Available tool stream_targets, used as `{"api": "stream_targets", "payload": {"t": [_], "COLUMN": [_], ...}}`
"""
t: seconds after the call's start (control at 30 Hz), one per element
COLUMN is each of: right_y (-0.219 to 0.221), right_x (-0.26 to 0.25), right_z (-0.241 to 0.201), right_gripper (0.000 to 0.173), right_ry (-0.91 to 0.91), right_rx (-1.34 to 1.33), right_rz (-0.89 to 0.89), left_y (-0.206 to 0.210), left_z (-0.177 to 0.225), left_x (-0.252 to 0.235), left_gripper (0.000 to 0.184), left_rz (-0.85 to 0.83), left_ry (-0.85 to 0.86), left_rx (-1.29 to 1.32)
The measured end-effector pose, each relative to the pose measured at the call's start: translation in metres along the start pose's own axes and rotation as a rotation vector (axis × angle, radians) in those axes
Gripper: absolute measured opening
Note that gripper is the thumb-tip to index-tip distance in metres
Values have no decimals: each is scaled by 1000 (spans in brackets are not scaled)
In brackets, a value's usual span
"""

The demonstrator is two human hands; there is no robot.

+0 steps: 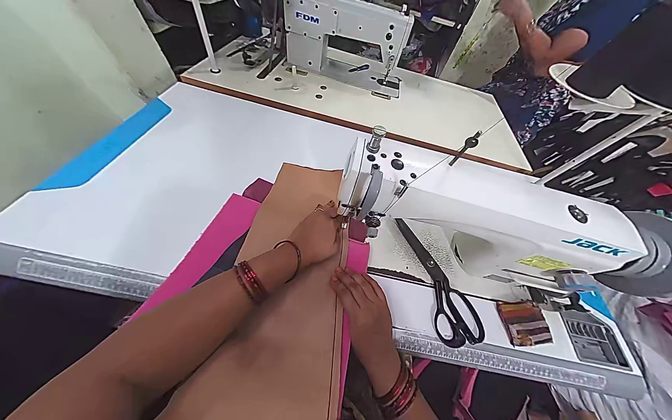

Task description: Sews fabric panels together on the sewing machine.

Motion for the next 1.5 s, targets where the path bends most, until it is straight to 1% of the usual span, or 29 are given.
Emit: {"api": "stream_targets", "payload": {"t": [0.13,0.23,0.3,0.47,0.53,0.6,0.7,0.73,0.8,0.87,0.9,0.97,1.03,1.1,1.2,1.3,1.37,1.4,1.43,1.5], "right_y": [4,7,8,13,14,16,13,9,-2,-13,-18,-26,-31,-33,-32,-26,-22,-21,-21,-23], "right_x": [-12,-19,-24,-35,-39,-39,-27,-18,5,37,52,70,78,80,75,61,51,48,46,42], "right_z": [10,15,18,23,24,23,23,21,12,-4,-12,-24,-29,-30,-34,-47,-55,-56,-55,-55], "right_gripper": [33,32,32,33,32,31,39,43,49,41,40,35,30,30,33,31,29,28,27,27], "right_ry": [21,24,25,55,58,57,54,53,39,25,23,44,64,64,52,-12,-60,-71,-76,-80], "right_rx": [-15,-18,-18,-18,-16,-5,-11,-47,-122,-174,-185,-160,-133,-122,-81,-23,50,75,91,103], "right_rz": [-18,-33,-33,-44,-35,-43,-95,-106,-80,-7,23,78,105,121,120,108,139,161,178,200], "left_y": [-9,-14,-18,-26,-35,-43,-27,-20,-9,4,13,26,27,25,24,28,31,31,32,32], "left_z": [-1,-3,-2,-9,0,9,-2,-1,6,18,23,26,21,17,12,16,22,25,28,32], "left_x": [-10,-16,-18,-23,-14,-9,-8,3,34,67,79,87,87,87,90,93,95,96,97,98], "left_gripper": [36,34,35,37,36,34,34,36,45,63,71,83,86,86,85,83,78,74,68,60], "left_rz": [17,-11,0,21,-15,15,101,106,79,60,20,-56,-61,-68,26,109,197,264,297,305], "left_ry": [-16,-52,-42,-74,-119,-80,107,161,194,164,142,131,161,202,278,298,329,358,380,386], "left_rx": [-7,-18,-17,63,108,92,44,52,98,93,60,-28,-68,-86,-76,-102,-133,-153,-168,-178]}}
Point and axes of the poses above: each hand's wrist, its own x-axis away from the middle knuckle, its own y-axis out of the palm, z = x × y, the point moved 9 cm from there along -x, towards the middle knuckle, and after that the axes turned 1 degree about -z, right-handed, at the moved point
